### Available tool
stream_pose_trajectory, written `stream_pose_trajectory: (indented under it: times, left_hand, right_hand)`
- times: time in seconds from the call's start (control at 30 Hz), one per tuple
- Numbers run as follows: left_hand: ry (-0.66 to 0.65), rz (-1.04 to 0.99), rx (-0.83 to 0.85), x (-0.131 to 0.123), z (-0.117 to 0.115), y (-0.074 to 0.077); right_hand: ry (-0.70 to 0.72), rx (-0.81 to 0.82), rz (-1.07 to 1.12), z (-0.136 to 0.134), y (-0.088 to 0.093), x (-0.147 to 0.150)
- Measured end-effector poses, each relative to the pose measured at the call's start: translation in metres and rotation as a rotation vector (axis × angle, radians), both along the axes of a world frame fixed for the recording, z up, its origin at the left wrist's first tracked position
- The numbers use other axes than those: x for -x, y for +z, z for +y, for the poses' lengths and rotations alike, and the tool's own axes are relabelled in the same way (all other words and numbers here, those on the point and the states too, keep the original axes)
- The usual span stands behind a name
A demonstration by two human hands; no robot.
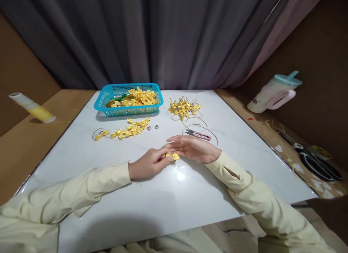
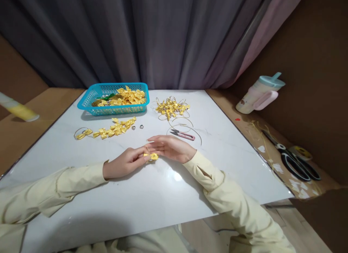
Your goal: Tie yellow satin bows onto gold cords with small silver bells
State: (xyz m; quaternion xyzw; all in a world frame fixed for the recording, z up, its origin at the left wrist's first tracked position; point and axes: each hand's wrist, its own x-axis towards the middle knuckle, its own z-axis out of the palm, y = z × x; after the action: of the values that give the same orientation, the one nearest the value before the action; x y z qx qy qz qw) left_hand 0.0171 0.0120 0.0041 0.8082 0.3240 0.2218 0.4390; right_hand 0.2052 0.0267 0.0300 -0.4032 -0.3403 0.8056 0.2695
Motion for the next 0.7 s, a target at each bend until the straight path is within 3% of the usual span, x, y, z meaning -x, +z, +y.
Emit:
stream_pose_trajectory:
  times: [0.2, 0.37, 0.57, 0.7]
  left_hand:
    - [0.0, 0.021, 0.002, -0.001, -0.002, 0.002]
    - [0.025, 0.013, 0.052, -0.002, -0.001, 0.003]
    - [0.097, -0.022, 0.099, -0.002, 0.003, 0.0]
    - [0.121, -0.046, 0.117, -0.002, 0.004, -0.002]
  right_hand:
    - [-0.066, 0.028, 0.06, 0.008, 0.007, 0.0]
    - [-0.15, -0.108, 0.019, 0.023, 0.025, 0.001]
    - [-0.075, -0.267, -0.012, 0.024, 0.049, 0.001]
    - [-0.028, -0.236, 0.013, 0.015, 0.05, -0.002]
